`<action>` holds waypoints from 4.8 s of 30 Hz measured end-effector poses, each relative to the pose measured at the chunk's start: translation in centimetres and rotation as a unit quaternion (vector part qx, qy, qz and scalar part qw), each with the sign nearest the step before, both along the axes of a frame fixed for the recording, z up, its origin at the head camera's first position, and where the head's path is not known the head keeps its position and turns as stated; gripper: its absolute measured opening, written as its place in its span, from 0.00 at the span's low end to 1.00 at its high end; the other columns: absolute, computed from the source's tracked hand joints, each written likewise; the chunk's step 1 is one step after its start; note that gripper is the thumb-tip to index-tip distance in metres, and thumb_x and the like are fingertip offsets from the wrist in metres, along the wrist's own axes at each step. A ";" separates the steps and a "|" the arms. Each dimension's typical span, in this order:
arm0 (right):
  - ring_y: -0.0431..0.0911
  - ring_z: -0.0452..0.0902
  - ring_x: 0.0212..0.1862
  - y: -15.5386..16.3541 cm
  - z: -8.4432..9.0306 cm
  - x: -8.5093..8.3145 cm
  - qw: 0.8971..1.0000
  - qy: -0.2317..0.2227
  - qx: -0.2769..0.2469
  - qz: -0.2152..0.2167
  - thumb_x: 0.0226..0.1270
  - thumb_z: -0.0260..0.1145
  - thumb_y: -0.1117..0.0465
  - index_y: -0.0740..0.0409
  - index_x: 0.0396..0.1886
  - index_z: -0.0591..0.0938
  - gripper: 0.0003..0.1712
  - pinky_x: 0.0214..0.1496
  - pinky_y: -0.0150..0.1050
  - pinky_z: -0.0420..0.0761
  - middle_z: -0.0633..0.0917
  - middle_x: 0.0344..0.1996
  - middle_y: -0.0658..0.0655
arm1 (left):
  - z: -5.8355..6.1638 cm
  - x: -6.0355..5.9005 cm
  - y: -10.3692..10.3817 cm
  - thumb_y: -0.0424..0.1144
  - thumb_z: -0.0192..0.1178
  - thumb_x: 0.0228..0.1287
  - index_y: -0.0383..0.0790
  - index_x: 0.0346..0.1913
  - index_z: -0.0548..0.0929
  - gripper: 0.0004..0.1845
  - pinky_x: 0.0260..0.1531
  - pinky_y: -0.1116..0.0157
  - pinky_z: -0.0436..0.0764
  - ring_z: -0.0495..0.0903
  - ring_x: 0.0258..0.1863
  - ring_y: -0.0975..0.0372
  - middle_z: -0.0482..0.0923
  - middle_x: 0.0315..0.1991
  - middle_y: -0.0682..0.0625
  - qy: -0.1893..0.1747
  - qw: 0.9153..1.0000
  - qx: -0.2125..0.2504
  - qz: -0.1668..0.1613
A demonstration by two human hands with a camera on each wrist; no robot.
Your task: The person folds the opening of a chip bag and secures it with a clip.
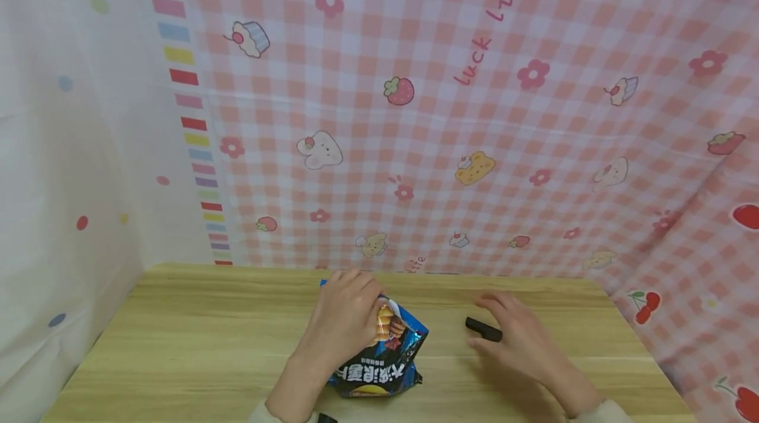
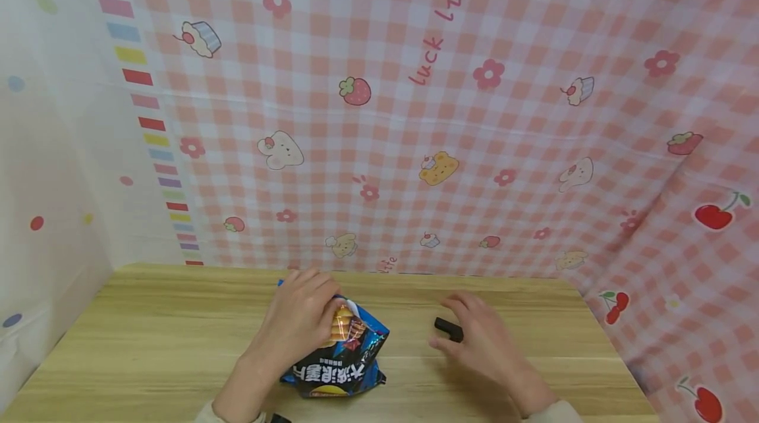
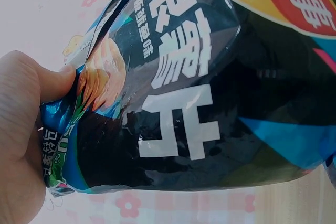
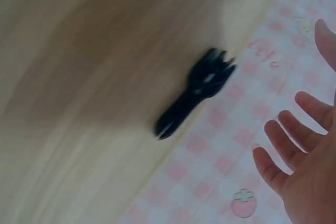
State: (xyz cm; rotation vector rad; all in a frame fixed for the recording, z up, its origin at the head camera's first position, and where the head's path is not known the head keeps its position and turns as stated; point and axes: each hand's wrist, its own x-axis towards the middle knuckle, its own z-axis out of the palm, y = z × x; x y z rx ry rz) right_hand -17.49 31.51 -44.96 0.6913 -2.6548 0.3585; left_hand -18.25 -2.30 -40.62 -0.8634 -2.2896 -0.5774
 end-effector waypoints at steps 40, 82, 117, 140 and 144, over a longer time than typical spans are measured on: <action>0.47 0.85 0.39 3.1 0.2 -2.1 0.949 -0.314 0.003 -0.024 0.55 0.83 0.51 0.60 0.46 0.89 0.23 0.44 0.54 0.86 0.89 0.36 0.53 | 0.1 0.0 0.2 0.31 0.73 0.59 0.43 0.33 0.87 0.05 0.38 0.62 0.77 0.81 0.36 0.60 0.85 0.33 0.54 0.008 1.000 -0.018 0.017; 0.36 0.77 0.36 -3.3 2.6 0.7 0.984 -0.033 -0.173 0.024 0.54 0.83 0.64 0.48 0.39 0.91 0.13 0.35 0.35 0.80 0.85 0.35 0.38 | 0.2 0.1 0.1 0.31 0.71 0.61 0.43 0.34 0.88 0.04 0.38 0.64 0.76 0.82 0.37 0.60 0.85 0.34 0.54 0.004 1.000 -0.007 0.014; 0.36 0.76 0.36 -8.4 3.9 0.3 0.965 0.046 -0.186 0.177 0.57 0.80 0.67 0.53 0.42 0.90 0.13 0.33 0.31 0.78 0.87 0.36 0.43 | 0.2 0.0 0.3 0.30 0.74 0.57 0.43 0.32 0.87 0.05 0.38 0.62 0.77 0.81 0.35 0.60 0.85 0.33 0.53 0.021 1.000 -0.002 0.007; 0.37 0.75 0.33 -10.0 3.6 -0.3 0.956 0.066 -0.198 0.207 0.59 0.79 0.68 0.57 0.40 0.89 0.10 0.34 0.25 0.75 0.86 0.32 0.46 | 0.2 0.0 0.0 0.30 0.74 0.58 0.41 0.36 0.89 0.05 0.42 0.62 0.79 0.83 0.37 0.59 0.87 0.34 0.53 0.000 1.000 0.003 -0.001; 0.37 0.76 0.33 -10.2 3.4 -0.5 0.954 0.067 -0.203 0.208 0.62 0.78 0.64 0.58 0.40 0.90 0.08 0.34 0.24 0.76 0.87 0.32 0.47 | 0.2 0.1 -0.1 0.28 0.73 0.57 0.41 0.36 0.89 0.06 0.43 0.62 0.79 0.82 0.38 0.60 0.87 0.35 0.53 -0.010 1.000 0.003 -0.001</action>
